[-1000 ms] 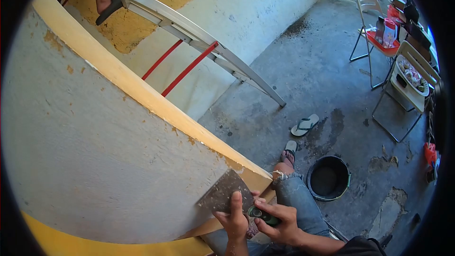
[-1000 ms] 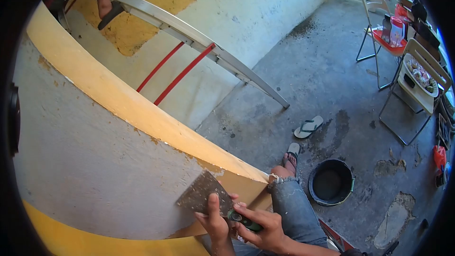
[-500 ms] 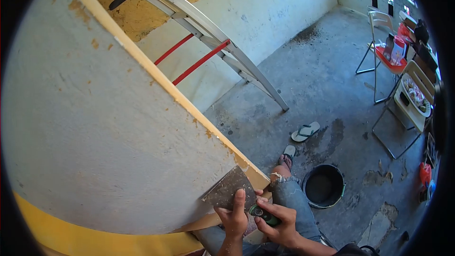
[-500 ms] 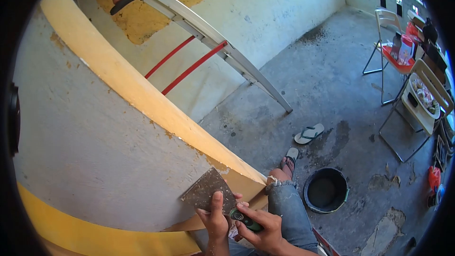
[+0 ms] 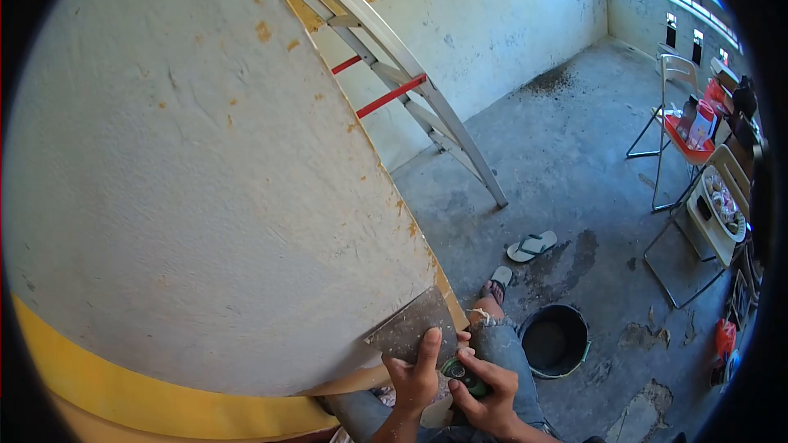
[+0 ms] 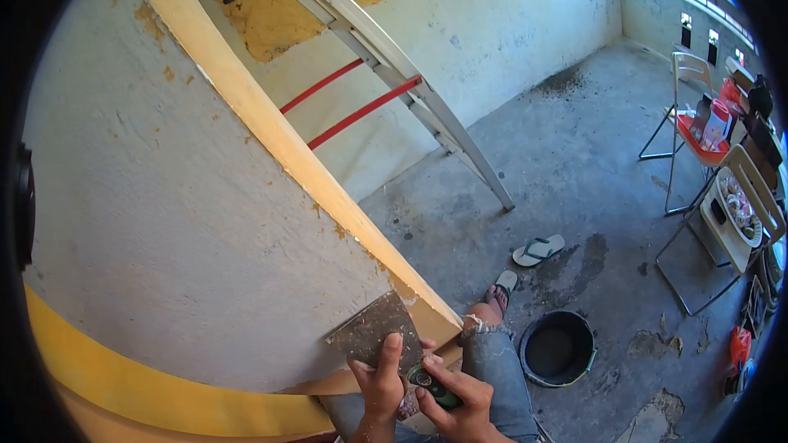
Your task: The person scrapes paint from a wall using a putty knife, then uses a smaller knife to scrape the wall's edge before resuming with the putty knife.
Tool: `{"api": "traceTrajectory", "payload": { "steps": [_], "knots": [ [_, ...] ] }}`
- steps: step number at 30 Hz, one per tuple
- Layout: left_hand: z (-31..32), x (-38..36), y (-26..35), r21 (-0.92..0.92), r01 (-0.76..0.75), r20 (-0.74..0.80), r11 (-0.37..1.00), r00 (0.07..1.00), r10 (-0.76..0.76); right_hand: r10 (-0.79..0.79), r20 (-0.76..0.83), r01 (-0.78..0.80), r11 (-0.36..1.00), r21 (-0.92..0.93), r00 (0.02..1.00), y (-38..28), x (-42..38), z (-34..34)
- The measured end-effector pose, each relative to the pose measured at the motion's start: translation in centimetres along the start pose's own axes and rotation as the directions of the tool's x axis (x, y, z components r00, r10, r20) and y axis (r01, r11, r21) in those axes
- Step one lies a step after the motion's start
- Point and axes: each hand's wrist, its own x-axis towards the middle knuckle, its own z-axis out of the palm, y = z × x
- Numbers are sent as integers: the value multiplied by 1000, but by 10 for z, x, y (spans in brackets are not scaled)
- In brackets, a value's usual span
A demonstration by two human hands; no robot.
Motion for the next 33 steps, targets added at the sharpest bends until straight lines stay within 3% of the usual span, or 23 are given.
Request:
{"api": "traceTrajectory", "payload": {
  "steps": [2, 5, 12, 15, 17, 33],
  "knots": [
    [0, 0, -3, -30, 34, -2, 999, 999, -34, 7, -6, -8, 999, -41, 1000, 1, 0, -2],
    [-4, 1, -7, 11, -13, 2, 1000, 1000, 13, 92, 42, -95, 994, 59, 995, 1, -3, -3],
    [-2, 5, -6, 25, 16, -3, 1000, 1000, -16, 27, 25, -29, 997, 67, 999, -1, 6, -3],
    [7, 4, 2, 11, -55, 1, 998, 998, 55, 12, 21, -12, 1000, 26, 1000, -5, 6, -5],
    [13, 0, 5, -72, 2, -60, 997, 998, -6, 27, 29, -28, 999, 36, 999, 0, 4, -6],
    [12, -1, 7, -31, -16, -40, 999, 999, 15, -22, 46, 22, 1000, 4, 999, -8, 8, -10]
  ]
}}
